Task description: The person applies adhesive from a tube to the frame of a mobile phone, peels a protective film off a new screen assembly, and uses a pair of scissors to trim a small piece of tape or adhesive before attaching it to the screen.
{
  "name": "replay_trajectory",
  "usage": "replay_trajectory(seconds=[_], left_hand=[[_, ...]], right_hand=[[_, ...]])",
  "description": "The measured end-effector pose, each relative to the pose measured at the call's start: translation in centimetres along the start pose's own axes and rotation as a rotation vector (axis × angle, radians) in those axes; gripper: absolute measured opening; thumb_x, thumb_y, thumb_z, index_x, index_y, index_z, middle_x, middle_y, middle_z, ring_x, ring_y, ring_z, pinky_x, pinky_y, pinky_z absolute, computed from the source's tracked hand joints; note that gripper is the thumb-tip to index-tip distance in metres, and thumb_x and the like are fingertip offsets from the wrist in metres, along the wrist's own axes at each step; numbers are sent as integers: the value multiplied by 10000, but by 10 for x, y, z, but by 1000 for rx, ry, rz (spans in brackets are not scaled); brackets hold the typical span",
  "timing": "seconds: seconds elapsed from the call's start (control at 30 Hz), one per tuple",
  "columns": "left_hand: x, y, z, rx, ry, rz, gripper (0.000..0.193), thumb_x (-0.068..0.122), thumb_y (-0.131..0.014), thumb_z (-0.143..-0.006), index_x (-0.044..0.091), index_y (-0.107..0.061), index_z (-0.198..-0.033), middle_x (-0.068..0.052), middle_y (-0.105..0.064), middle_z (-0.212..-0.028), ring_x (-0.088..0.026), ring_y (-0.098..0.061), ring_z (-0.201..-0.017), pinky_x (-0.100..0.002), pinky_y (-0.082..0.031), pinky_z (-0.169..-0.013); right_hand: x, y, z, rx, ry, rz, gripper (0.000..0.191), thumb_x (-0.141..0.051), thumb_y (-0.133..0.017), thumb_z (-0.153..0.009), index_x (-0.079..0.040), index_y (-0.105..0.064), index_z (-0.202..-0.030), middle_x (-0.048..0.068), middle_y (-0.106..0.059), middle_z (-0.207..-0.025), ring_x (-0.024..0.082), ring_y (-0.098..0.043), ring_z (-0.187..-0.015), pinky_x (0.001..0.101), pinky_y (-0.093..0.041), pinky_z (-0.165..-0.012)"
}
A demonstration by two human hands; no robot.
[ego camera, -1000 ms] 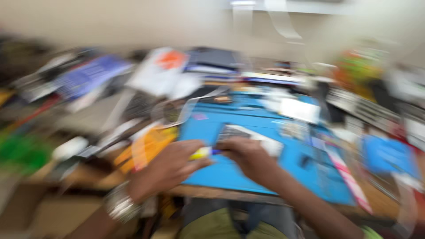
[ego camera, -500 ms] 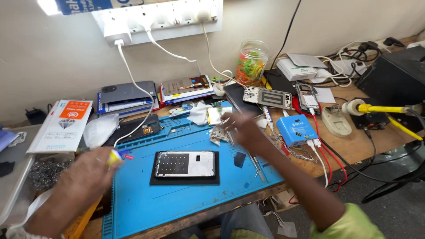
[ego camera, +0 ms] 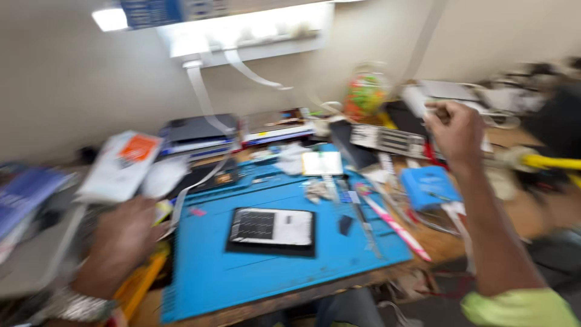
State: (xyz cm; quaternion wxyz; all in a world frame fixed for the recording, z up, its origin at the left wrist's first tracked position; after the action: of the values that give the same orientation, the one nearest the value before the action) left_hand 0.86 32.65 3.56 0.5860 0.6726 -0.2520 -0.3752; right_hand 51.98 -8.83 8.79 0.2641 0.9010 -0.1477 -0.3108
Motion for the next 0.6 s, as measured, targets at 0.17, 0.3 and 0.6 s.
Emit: replay_trajectory(seconds=[0.17,0.3,0.6], left_hand=[[68,72,5,418,-93,618,383,346,-691,-934,99,-677,-1227,-107,-737,-1000,-225,-741,-799,-382,-588,-701],[86,94,-29,943,-118,1527,195,208,-647,-1097,18,-677,-1126,-52,-660,-847,-120,-624,-735,-257,-527,-661],[147,40,-84,1004,10,1723,143,221,-608,-1052,89,-653,-1015,56,-577,-744,-8,-475,-581,-176,-387,-454]], right_hand=[[-71,-76,18,-352,-24,-116,279,-109,-798,-857,-78,-783,-1134,134,-769,-891,186,-711,-736,344,-562,-682],[-140,-132,5,-487,242,-188,262,-171,-769,-879,-80,-773,-1125,138,-775,-1022,232,-745,-844,375,-598,-782],[-182,-214,-46,-789,569,330,819,-487,-781,-845,-127,-410,-1481,177,-436,-1522,363,-428,-1394,451,-371,-1133]])
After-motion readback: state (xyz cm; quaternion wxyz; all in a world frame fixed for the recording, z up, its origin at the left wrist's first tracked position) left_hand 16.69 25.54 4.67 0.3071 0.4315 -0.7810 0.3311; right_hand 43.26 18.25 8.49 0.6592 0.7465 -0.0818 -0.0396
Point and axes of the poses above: each hand's wrist, its own z-axis away from the middle knuckle, its own y-axis out of the back of the hand, x = y × z, the point moved 3 cm from there along -z, towards the middle knuckle
